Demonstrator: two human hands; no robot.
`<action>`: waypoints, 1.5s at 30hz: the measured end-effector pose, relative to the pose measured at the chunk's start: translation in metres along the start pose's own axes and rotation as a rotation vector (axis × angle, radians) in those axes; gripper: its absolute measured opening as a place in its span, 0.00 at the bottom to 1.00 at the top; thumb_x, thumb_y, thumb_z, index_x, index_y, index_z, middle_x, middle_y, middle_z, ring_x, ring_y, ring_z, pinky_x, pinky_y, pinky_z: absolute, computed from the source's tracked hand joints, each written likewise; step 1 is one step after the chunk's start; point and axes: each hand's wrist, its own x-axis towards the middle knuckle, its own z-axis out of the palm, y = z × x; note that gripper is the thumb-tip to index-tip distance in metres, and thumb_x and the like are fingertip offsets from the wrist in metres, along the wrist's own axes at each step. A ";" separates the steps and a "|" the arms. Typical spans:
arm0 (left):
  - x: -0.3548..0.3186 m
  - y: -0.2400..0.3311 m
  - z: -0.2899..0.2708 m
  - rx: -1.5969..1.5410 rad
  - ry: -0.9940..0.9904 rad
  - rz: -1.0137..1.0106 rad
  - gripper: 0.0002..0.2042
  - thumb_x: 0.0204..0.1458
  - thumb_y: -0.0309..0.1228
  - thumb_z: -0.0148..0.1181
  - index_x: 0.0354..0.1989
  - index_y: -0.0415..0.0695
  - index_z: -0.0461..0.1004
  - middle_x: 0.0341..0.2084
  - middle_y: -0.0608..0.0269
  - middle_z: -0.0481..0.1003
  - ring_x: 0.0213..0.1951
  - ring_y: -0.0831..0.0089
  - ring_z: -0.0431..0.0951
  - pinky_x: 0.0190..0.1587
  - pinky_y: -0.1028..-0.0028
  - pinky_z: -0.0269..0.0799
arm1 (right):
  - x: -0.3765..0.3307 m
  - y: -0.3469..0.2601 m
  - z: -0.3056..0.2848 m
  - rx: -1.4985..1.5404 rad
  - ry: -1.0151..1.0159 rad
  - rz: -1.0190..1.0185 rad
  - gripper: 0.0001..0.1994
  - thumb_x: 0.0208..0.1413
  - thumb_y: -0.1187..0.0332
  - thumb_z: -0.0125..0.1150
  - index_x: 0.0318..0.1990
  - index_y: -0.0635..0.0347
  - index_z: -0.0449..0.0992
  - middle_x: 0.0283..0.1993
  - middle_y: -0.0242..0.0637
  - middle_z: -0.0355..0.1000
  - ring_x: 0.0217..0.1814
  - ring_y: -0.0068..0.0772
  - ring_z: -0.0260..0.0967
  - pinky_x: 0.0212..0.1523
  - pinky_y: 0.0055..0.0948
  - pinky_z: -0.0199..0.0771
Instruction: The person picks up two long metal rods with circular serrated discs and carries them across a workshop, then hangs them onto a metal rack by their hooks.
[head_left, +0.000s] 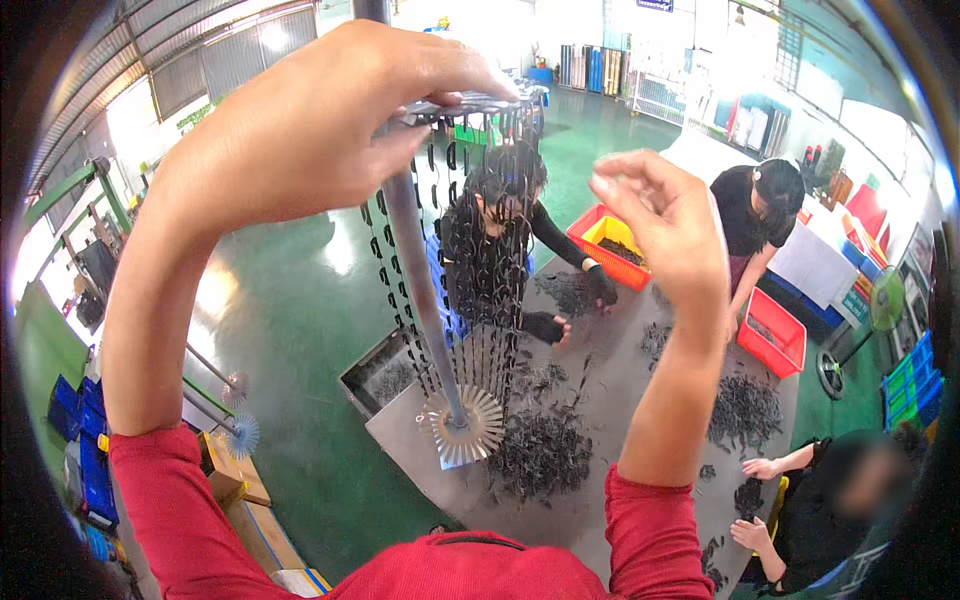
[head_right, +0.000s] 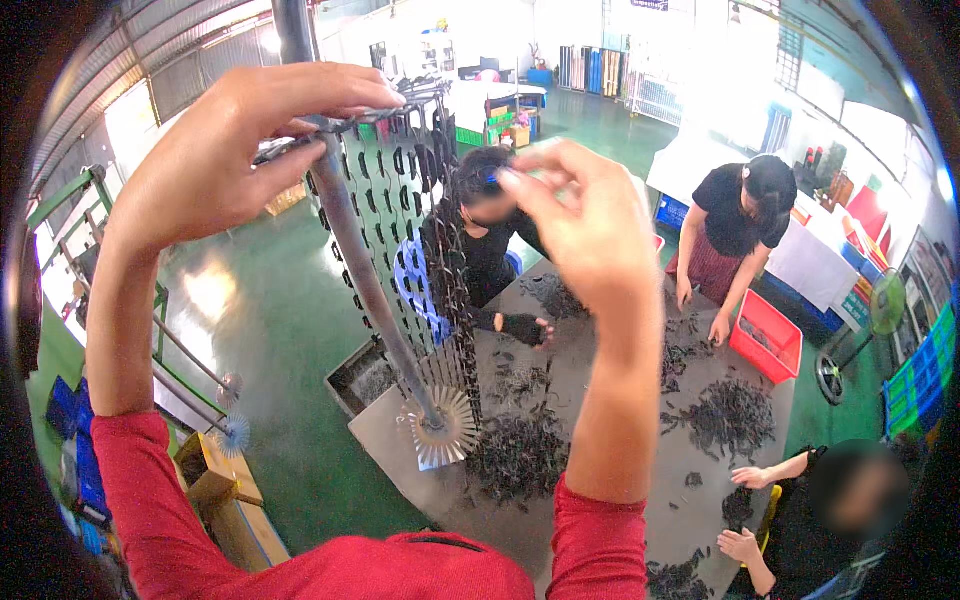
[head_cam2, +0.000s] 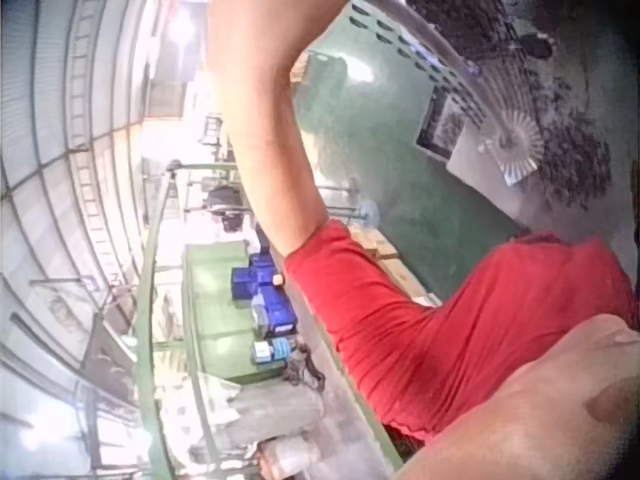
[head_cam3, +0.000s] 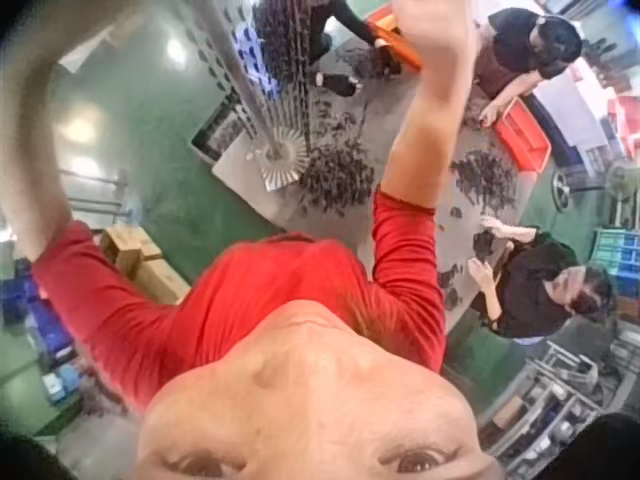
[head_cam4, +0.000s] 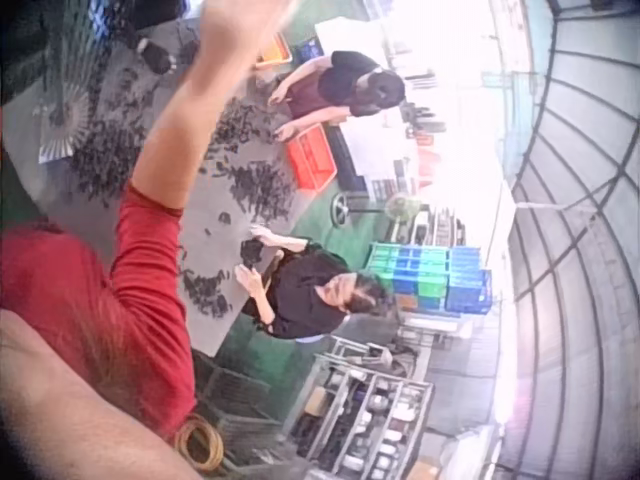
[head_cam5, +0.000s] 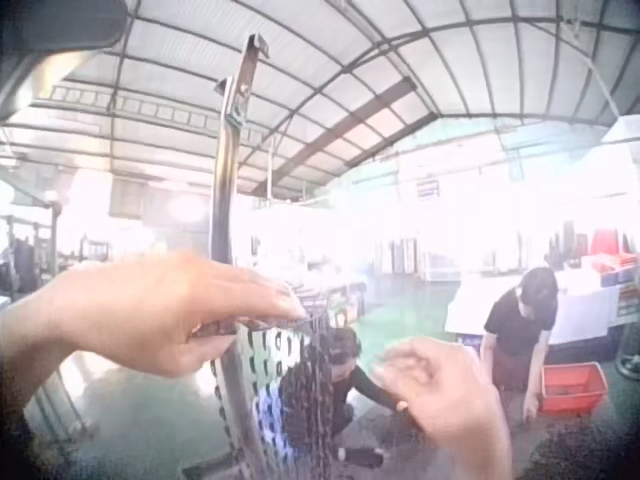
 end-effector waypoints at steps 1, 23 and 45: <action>0.001 0.001 0.000 -0.010 -0.026 -0.055 0.21 0.41 0.15 0.52 0.48 0.41 0.70 0.48 0.54 0.71 0.46 0.61 0.74 0.44 0.67 0.73 | -0.002 -0.020 0.014 0.250 0.055 0.065 0.09 0.49 0.68 0.62 0.33 0.65 0.75 0.20 0.29 0.69 0.22 0.15 0.61 0.24 0.19 0.61; 0.001 0.021 0.005 0.384 -0.005 0.063 0.18 0.39 0.17 0.52 0.43 0.38 0.73 0.41 0.51 0.74 0.46 0.54 0.72 0.50 0.63 0.66 | 0.022 -0.008 0.018 1.233 -0.474 0.231 0.07 0.52 0.70 0.56 0.34 0.66 0.71 0.20 0.26 0.63 0.15 0.09 0.47 0.17 0.11 0.43; 0.008 0.018 -0.007 0.435 -0.084 0.121 0.18 0.41 0.19 0.54 0.45 0.36 0.70 0.42 0.53 0.73 0.43 0.61 0.75 0.43 0.67 0.73 | 0.025 -0.038 0.047 0.361 -0.105 0.027 0.09 0.53 0.66 0.56 0.31 0.64 0.76 0.18 0.25 0.63 0.19 0.12 0.56 0.20 0.17 0.56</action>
